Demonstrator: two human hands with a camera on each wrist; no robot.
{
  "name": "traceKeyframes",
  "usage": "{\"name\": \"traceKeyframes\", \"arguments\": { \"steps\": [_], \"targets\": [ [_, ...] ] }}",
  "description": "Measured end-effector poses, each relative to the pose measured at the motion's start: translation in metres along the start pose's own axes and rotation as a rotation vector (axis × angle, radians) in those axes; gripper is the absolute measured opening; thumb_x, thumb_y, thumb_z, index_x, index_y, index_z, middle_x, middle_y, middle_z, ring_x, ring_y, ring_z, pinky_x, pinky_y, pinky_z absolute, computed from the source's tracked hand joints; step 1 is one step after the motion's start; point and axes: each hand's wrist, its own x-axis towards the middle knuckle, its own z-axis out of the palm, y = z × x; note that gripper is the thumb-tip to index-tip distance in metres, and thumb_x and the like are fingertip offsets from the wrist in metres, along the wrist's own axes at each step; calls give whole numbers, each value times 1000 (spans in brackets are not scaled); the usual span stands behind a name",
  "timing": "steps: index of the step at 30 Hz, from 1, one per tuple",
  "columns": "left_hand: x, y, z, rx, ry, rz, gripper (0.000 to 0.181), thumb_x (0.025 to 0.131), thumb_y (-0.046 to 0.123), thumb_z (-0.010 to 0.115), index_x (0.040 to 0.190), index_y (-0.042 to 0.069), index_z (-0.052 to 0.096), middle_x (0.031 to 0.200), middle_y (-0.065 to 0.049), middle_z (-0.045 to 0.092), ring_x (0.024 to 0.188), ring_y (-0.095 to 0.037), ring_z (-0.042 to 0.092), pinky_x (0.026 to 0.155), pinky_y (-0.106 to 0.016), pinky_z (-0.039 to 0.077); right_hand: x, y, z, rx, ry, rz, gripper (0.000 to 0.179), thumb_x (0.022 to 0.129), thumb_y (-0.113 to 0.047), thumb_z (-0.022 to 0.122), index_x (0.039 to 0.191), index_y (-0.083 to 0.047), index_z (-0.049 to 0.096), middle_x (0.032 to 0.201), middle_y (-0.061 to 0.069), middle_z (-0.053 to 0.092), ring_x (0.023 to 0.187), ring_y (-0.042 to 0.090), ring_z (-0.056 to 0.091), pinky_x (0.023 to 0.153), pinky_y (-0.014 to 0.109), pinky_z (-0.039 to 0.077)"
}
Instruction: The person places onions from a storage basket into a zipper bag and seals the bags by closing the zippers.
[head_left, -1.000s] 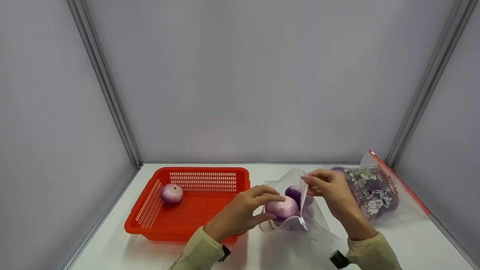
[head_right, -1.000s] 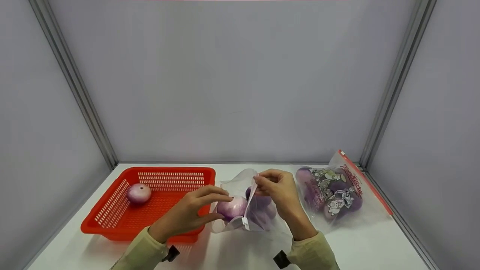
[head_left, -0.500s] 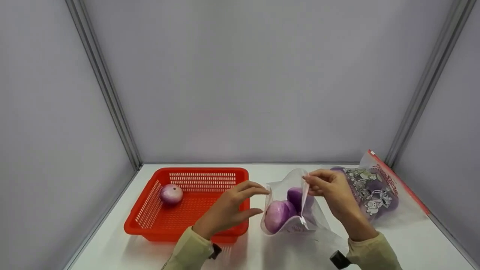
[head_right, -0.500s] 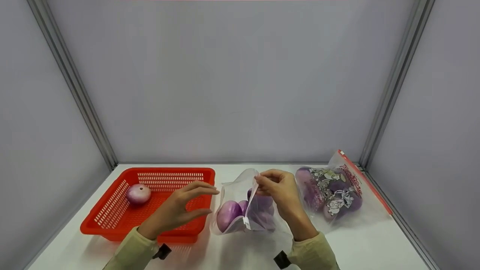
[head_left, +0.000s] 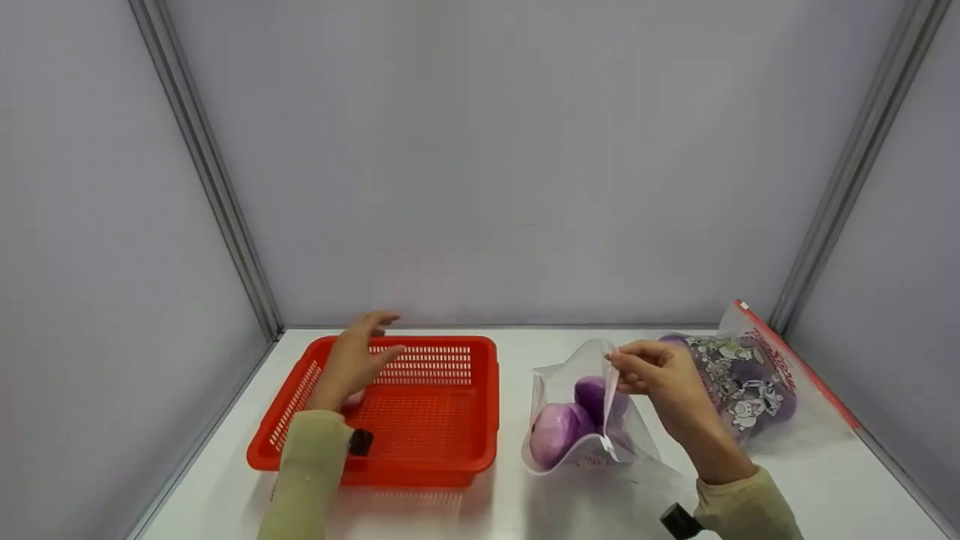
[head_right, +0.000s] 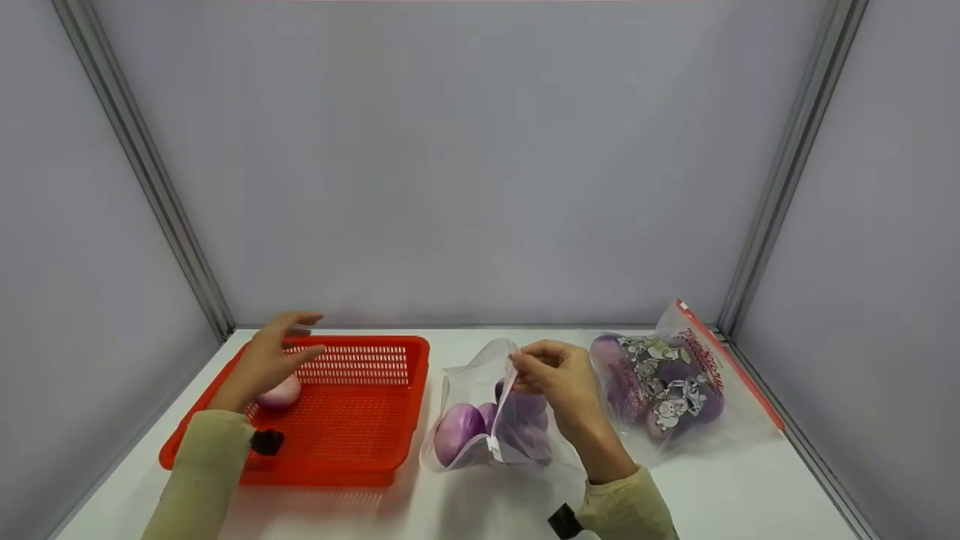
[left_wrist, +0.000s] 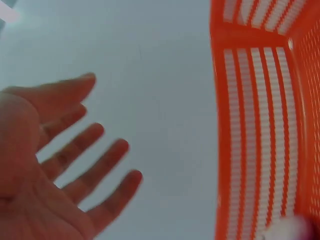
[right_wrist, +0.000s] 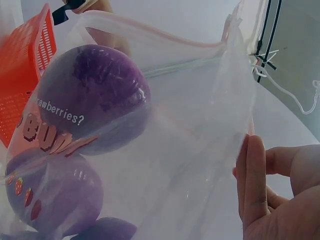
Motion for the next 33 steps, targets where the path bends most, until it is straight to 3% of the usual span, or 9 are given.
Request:
{"name": "traceKeyframes", "arguments": {
  "steps": [6,10,14,20,23,29,33],
  "targets": [
    [0,-56,-20,134,-81,-153,58,96,17,72,146,-1,52,147,-30,52,137,-49,48,114,-64,39,0,1,2,4,8,13,6,93,8,68,93,11,73,75,3,71,59,10,65,59,24,61],
    [-5,-77,-25,167,-201,-248,66,94,17,72,151,-4,45,153,-33,44,142,-51,42,118,-66,34,0,1,2,9,0,17,7,93,8,69,95,13,73,75,4,71,60,11,66,59,25,61],
    [-7,-87,-25,164,-303,-327,72,93,16,72,154,-5,39,156,-36,38,143,-53,38,118,-67,32,0,2,1,1,0,18,6,93,7,69,92,8,74,76,3,71,61,11,67,60,24,62],
    [-5,-86,-19,180,-351,-392,73,88,13,78,151,-4,45,144,-31,53,128,-47,51,114,-66,39,0,3,0,6,24,33,6,93,8,68,93,9,74,75,3,70,60,11,65,59,24,61],
    [-8,-77,-18,152,-343,-476,73,86,14,81,151,2,49,141,-26,55,120,-41,53,109,-64,44,-1,3,-1,9,26,32,6,93,8,68,92,8,74,75,3,69,60,10,65,59,24,61],
    [-20,-65,-15,38,-352,-662,67,88,12,79,150,6,53,138,-24,54,107,-38,58,80,-46,61,-2,3,-2,23,14,22,11,94,7,67,89,1,75,76,3,71,61,10,65,59,23,60],
    [-21,-64,-11,-9,-336,-697,65,88,10,79,148,5,54,128,-21,57,97,-36,61,68,-40,61,-2,3,-2,28,7,14,9,93,8,67,89,3,74,75,2,71,60,10,65,58,23,60]
  ]
}}
